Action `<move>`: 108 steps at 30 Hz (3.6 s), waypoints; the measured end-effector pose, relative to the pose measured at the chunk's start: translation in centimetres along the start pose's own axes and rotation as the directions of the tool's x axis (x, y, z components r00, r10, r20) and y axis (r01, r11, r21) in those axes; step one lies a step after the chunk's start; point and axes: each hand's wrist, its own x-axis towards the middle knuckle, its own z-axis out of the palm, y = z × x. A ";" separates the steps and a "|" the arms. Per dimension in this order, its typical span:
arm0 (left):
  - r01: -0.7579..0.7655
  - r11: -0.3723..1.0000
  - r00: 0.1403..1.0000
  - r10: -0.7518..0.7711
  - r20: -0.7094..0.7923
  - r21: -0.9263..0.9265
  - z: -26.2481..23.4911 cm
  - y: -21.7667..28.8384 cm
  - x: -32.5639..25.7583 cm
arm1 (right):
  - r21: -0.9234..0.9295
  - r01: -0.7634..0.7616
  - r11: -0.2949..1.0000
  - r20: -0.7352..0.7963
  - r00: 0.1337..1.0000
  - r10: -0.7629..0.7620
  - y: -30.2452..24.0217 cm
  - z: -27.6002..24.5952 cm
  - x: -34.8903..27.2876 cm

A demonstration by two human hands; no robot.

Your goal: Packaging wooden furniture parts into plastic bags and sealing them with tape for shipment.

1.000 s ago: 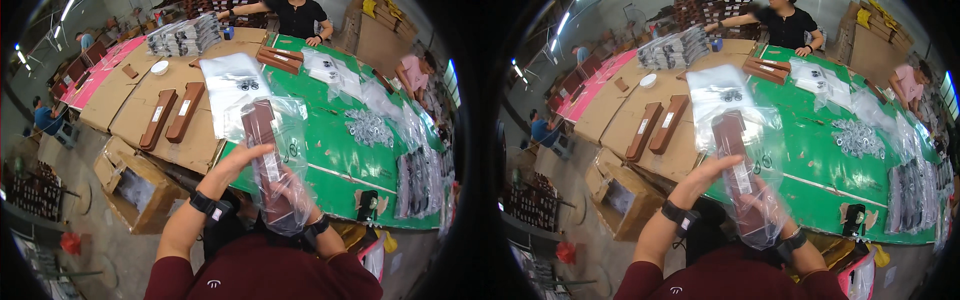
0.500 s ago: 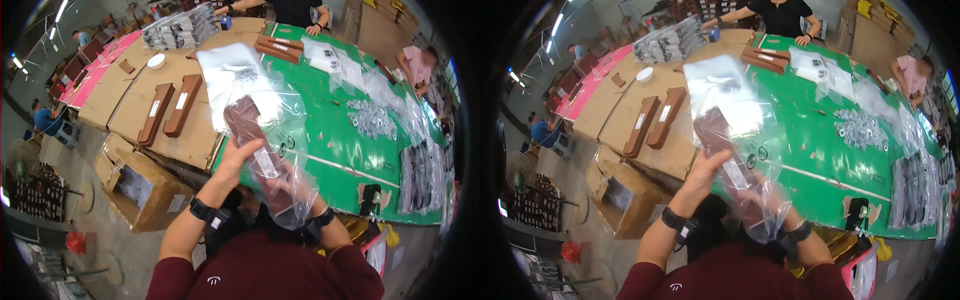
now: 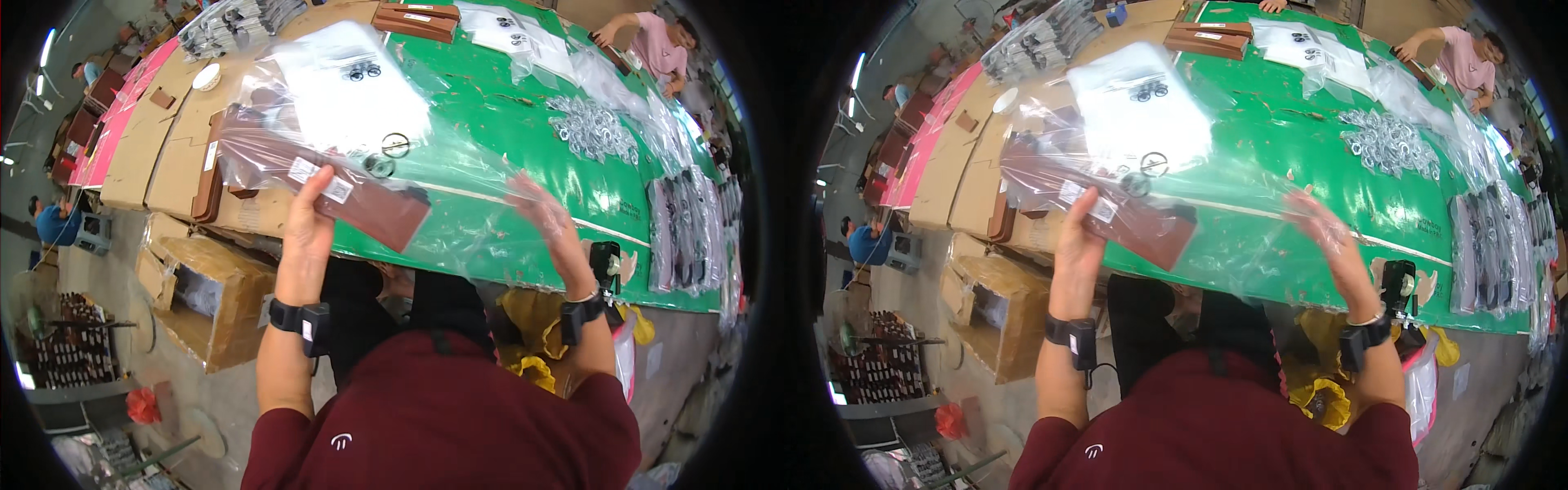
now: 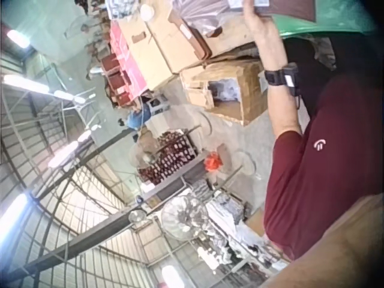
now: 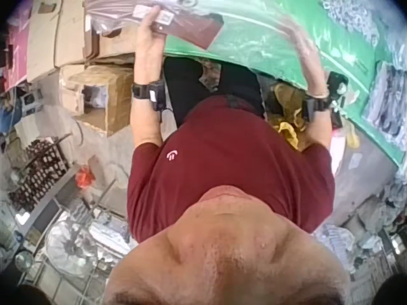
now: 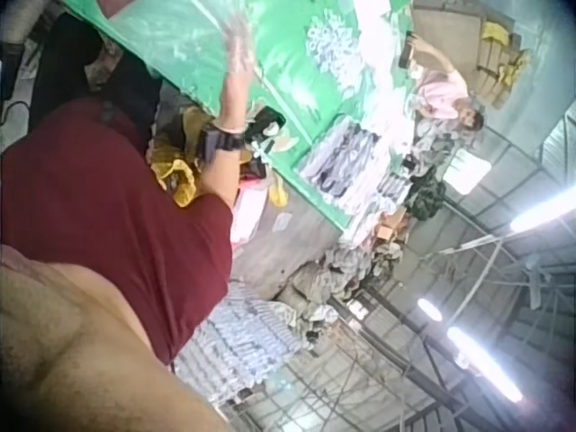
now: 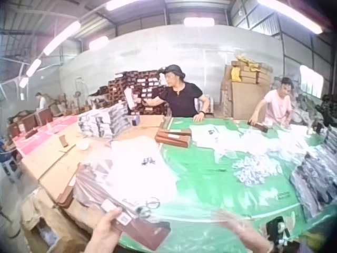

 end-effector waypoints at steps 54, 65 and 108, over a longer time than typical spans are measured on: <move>-0.311 0.626 0.944 0.120 0.306 0.715 -7.3 -4.9 1.5 | -0.740 0.080 0.668 -0.259 0.883 -0.393 4.3 3.0 1.9; -0.276 0.371 0.957 0.023 0.288 0.887 -6.7 -3.1 2.4 | -0.650 -0.125 0.750 -0.541 0.769 -0.340 3.6 -2.2 0.9; -0.363 0.515 0.919 0.060 0.390 0.776 -4.7 1.2 -1.0 | -0.262 -0.072 0.962 -0.046 0.997 0.062 2.0 -7.0 4.3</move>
